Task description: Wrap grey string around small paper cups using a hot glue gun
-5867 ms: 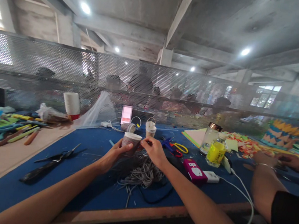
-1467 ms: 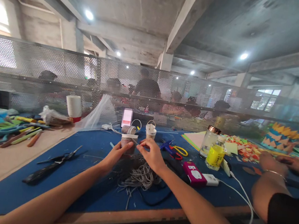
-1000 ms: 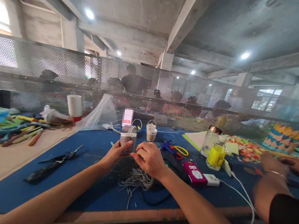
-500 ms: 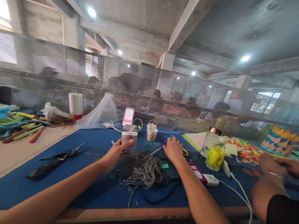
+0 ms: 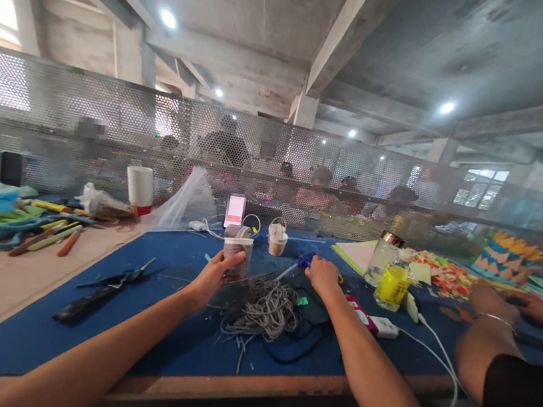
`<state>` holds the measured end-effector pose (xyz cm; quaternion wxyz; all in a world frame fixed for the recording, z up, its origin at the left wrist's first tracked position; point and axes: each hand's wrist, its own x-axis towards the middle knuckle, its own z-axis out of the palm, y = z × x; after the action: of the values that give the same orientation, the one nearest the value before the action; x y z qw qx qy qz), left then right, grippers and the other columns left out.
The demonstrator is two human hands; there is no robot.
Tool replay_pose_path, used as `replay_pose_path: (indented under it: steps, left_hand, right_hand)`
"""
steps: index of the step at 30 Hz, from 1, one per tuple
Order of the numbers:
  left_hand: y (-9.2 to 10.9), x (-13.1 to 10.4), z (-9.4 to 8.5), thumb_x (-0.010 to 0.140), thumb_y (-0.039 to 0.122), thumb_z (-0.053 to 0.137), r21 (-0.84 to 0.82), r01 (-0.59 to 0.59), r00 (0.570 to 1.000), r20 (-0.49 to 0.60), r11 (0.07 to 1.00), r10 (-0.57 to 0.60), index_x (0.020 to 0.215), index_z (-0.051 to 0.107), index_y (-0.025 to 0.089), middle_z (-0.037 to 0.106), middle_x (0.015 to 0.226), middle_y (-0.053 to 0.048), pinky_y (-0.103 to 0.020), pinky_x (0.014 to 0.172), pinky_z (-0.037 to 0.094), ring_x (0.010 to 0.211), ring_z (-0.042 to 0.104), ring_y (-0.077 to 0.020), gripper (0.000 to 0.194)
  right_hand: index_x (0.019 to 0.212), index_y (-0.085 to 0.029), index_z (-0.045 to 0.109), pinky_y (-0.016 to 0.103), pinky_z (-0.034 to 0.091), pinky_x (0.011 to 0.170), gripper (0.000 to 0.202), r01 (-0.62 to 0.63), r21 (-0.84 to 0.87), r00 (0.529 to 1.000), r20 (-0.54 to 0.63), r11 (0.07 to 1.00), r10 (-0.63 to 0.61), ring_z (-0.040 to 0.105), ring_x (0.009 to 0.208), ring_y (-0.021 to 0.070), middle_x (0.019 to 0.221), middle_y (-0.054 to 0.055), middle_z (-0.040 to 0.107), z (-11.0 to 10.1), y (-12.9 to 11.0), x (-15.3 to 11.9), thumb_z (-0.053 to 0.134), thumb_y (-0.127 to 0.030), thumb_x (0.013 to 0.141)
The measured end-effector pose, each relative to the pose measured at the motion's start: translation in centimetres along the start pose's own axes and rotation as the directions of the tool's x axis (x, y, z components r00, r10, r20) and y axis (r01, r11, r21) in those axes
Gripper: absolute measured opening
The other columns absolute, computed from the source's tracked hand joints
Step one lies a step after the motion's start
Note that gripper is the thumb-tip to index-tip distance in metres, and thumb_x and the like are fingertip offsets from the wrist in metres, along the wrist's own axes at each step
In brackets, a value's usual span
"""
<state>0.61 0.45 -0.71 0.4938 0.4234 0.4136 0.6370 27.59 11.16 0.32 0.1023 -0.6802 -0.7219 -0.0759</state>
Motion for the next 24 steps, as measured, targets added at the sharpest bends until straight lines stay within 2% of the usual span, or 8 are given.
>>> replay_pose_path:
  steps: [3,6,9,12,19,21,24]
  left_hand:
    - [0.2,0.0,0.0,0.073,0.045,0.089,-0.032,0.005,1.000,0.006,0.999,-0.005,0.108,0.075,0.018,0.075,0.109,-0.011,-0.035,0.078,0.060,0.096,0.069,-0.0246,0.046]
    - [0.4,0.0,-0.1,0.076,0.042,0.086,-0.051,0.008,1.000,0.013,0.999,-0.007,0.109,0.074,0.018,0.076,0.108,-0.011,-0.035,0.078,0.060,0.096,0.070,-0.0249,0.042]
    - [0.4,-0.1,-0.2,0.080,0.040,0.082,-0.073,0.013,1.000,0.024,0.997,-0.011,0.111,0.074,0.019,0.076,0.110,-0.011,-0.035,0.081,0.060,0.099,0.071,-0.0254,0.039]
    - [0.3,0.0,-0.3,0.081,0.038,0.081,-0.094,0.008,1.000,0.007,0.996,-0.007,0.111,0.073,0.020,0.077,0.107,-0.009,-0.034,0.081,0.060,0.097,0.072,-0.0242,0.036]
    - [0.6,0.4,-0.8,0.080,0.039,0.078,-0.148,-0.051,0.995,-0.089,0.988,0.038,0.108,0.072,0.020,0.076,0.102,-0.007,-0.035,0.081,0.060,0.095,0.071,-0.0239,0.033]
    - [0.8,0.4,-0.8,0.079,0.039,0.078,-0.135,-0.060,0.994,-0.101,0.989,0.046,0.105,0.072,0.021,0.076,0.099,-0.007,-0.035,0.080,0.060,0.093,0.070,-0.0239,0.032]
    - [0.8,0.3,-0.6,0.077,0.041,0.079,-0.089,-0.067,0.996,-0.068,0.994,0.061,0.107,0.072,0.021,0.076,0.101,-0.007,-0.034,0.079,0.058,0.093,0.070,-0.0229,0.037]
  right_hand:
    - [0.128,-0.006,0.061,0.038,0.054,0.094,0.033,-0.004,0.026,0.999,-0.054,1.000,0.006,0.074,0.114,0.0317,0.118,0.026,0.074,-0.2,0.2,0.2,0.051,-0.028,0.105]
    - [0.130,-0.008,0.059,0.035,0.053,0.093,0.037,-0.016,0.188,0.990,-0.137,0.982,0.043,0.075,0.112,0.0297,0.118,0.023,0.075,-0.7,0.0,0.6,0.049,-0.034,0.106]
    - [0.130,-0.012,0.061,0.031,0.052,0.094,0.038,0.052,0.435,0.970,-0.236,0.899,0.058,0.074,0.113,0.0274,0.116,0.017,0.077,-1.3,-0.7,0.7,0.052,-0.039,0.105]
    - [0.123,-0.017,0.066,0.030,0.053,0.093,0.036,0.143,0.576,0.947,-0.317,0.805,0.058,0.073,0.113,0.0264,0.114,0.012,0.078,-1.9,-1.4,0.3,0.051,-0.045,0.105]
    - [0.132,-0.017,0.062,0.033,0.052,0.095,0.036,0.125,0.544,0.936,-0.343,0.830,0.084,0.073,0.112,0.0282,0.119,0.016,0.076,-2.2,-1.5,-0.6,0.059,-0.032,0.100]
    - [0.127,-0.016,0.065,0.033,0.053,0.093,0.034,0.174,0.621,0.933,-0.352,0.764,0.074,0.073,0.108,0.0282,0.114,0.015,0.077,-2.3,-1.6,-0.7,0.058,-0.035,0.100]
    - [0.113,-0.017,0.072,0.032,0.056,0.084,0.037,0.265,0.755,0.929,-0.366,0.600,0.050,0.074,0.098,0.0284,0.098,0.012,0.078,-2.5,-2.3,-1.2,0.057,-0.047,0.099]
